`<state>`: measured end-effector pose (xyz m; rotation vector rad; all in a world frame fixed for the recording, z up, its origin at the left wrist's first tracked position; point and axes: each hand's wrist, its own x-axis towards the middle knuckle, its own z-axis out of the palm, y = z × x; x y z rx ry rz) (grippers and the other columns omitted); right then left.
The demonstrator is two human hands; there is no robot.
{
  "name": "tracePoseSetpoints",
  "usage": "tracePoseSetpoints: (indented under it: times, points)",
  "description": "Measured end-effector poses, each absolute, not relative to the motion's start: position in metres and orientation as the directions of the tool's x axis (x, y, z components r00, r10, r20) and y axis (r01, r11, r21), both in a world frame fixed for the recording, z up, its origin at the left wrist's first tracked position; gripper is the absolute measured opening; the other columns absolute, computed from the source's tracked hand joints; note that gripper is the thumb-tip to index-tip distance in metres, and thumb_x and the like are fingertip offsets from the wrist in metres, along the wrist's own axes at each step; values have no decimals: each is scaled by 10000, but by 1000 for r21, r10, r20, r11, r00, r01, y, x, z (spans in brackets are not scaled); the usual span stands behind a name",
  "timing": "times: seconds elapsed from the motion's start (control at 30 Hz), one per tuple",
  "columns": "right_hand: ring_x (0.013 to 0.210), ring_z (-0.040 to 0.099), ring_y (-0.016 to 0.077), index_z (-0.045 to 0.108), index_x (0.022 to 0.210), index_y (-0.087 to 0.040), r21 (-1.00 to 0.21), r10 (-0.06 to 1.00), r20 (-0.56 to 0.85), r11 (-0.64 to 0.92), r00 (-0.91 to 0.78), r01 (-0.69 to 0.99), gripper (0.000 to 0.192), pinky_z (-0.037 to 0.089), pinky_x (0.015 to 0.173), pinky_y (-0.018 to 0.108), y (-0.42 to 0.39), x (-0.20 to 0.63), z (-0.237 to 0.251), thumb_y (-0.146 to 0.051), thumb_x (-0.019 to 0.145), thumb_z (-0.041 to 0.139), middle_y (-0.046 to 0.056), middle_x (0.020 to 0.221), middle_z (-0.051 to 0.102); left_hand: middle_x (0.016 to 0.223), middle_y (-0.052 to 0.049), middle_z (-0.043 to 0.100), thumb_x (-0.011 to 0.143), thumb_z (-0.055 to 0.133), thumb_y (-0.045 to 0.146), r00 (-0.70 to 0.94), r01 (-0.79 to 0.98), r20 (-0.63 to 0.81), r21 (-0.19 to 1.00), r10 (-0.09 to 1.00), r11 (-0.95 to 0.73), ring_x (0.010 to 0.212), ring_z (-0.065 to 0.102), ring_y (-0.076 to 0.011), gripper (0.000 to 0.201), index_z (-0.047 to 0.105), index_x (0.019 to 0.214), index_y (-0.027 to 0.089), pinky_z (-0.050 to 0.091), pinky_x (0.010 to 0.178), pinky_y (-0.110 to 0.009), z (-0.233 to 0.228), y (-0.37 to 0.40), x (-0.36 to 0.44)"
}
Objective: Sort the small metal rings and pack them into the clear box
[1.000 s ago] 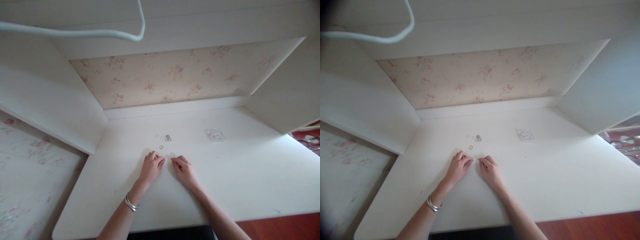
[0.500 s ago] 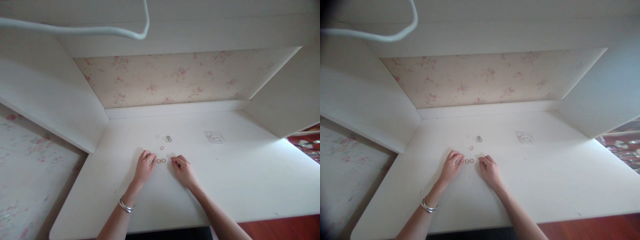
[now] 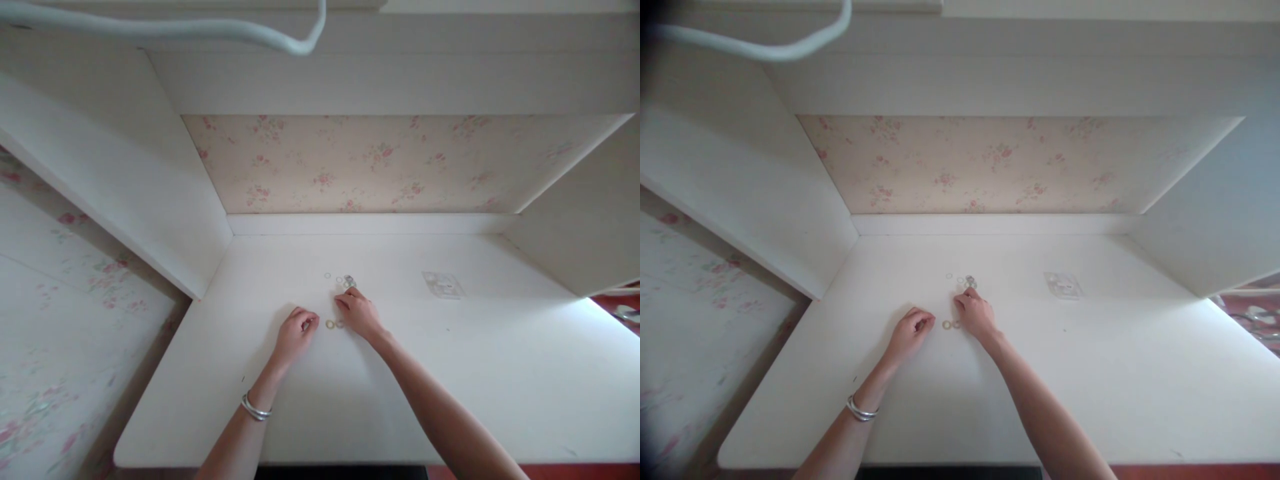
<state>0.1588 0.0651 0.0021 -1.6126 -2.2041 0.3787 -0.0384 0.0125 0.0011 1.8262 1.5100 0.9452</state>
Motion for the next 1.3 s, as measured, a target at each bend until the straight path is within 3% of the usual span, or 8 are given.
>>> tracePoseSetpoints:
  times: [0.27, 0.6, 1.3]
  points:
    - [781, 596, 132, 676, 943, -246, -543, 944, 215, 329, -251, 773, 250, 430, 695, 232, 59, 167, -2, -272, 916, 429, 32, 941, 612, 854, -18, 615, 869, 496, 297, 119, 564, 140, 805, 983, -183, 759, 570, -126, 195, 665, 857, 200, 439, 687, -237, 2, 11, -38]
    - [749, 576, 130, 671, 943, -251, -656, 937, 258, 350, -236, 669, 265, 456, 673, 242, 10, 175, -4, -339, 926, 422, 34, 897, 571, 859, -16, 621, 881, 477, 325, 131, 590, 136, 785, 982, -187, 762, 573, -130, 221, 664, 866, 209, 439, 692, -241, 3, 10, -36]
    - [739, 589, 125, 652, 1008, -258, -524, 892, 285, 451, -350, 723, 250, 460, 683, 240, 0, 175, -6, -273, 937, 413, 42, 928, 571, 884, -15, 625, 889, 467, 322, 134, 636, 150, 745, 979, -202, 793, 588, -131, 212, 651, 879, 215, 456, 708, -241, 3, 8, -32]
